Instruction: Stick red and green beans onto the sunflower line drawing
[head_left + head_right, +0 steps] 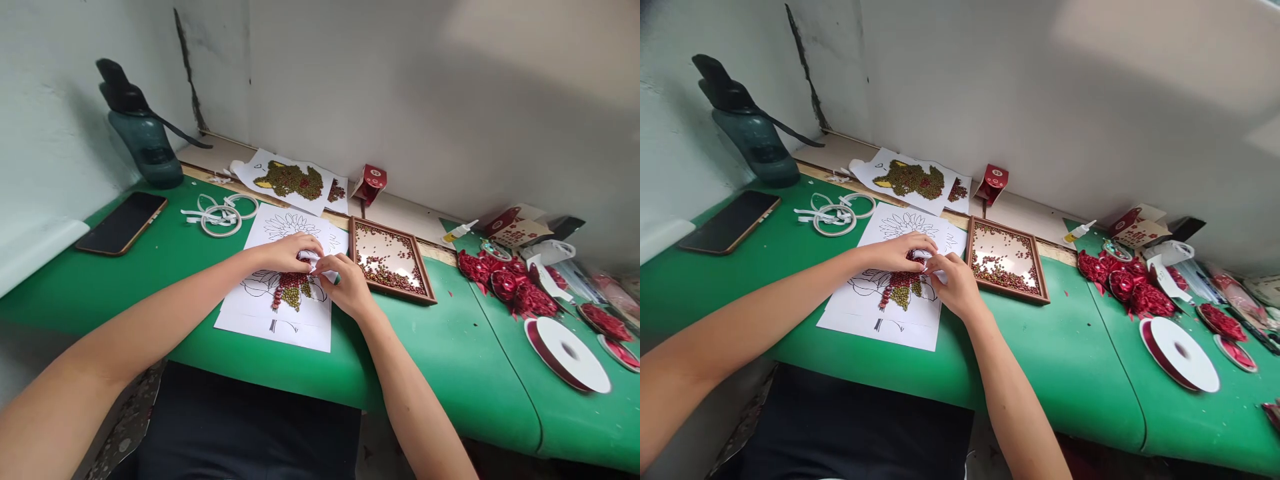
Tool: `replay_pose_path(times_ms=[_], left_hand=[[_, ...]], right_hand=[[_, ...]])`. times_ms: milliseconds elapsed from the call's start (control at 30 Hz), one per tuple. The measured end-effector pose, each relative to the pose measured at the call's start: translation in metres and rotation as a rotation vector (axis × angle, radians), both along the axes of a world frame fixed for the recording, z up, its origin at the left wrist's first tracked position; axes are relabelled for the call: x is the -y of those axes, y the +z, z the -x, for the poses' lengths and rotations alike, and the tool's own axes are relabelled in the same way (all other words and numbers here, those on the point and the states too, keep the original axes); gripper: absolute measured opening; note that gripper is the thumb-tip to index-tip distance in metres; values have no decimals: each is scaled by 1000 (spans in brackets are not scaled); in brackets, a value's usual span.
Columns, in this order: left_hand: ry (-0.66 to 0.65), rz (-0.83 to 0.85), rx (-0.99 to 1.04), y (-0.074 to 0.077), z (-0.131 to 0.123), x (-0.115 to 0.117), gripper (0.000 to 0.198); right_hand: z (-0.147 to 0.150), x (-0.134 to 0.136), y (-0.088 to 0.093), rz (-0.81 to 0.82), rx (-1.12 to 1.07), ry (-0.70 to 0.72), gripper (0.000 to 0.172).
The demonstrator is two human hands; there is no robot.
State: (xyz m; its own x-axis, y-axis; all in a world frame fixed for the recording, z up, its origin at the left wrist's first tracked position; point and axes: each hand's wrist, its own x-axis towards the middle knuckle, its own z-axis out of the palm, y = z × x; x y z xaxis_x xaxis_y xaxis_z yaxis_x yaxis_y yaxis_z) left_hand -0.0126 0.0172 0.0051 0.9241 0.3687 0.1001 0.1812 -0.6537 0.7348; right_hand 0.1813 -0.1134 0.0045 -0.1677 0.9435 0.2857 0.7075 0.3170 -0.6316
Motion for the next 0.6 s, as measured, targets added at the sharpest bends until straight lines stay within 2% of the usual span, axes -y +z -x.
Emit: replay_pose_path(times_ms=[200, 333, 400, 500, 567, 600], left_hand=[[-16, -21, 36, -2, -1, -1, 30], [4, -16, 15, -2, -1, 0, 31], [22, -9, 0, -3, -1, 1, 34], [41, -9, -5, -6, -2, 2, 37], [35, -20, -2, -7, -2, 1, 36], [32, -23, -1, -8, -2, 1, 36]], right_hand=[[5, -1, -1, 3, 66, 11, 39], [-3, -2, 4, -59, 67, -30, 31], [-20, 0, 10, -153, 26, -167, 24], [-63, 5, 18, -270, -12, -493, 15], [-91, 9, 18, -180, 25, -661, 14], [-102, 11, 17, -80, 20, -683, 18]])
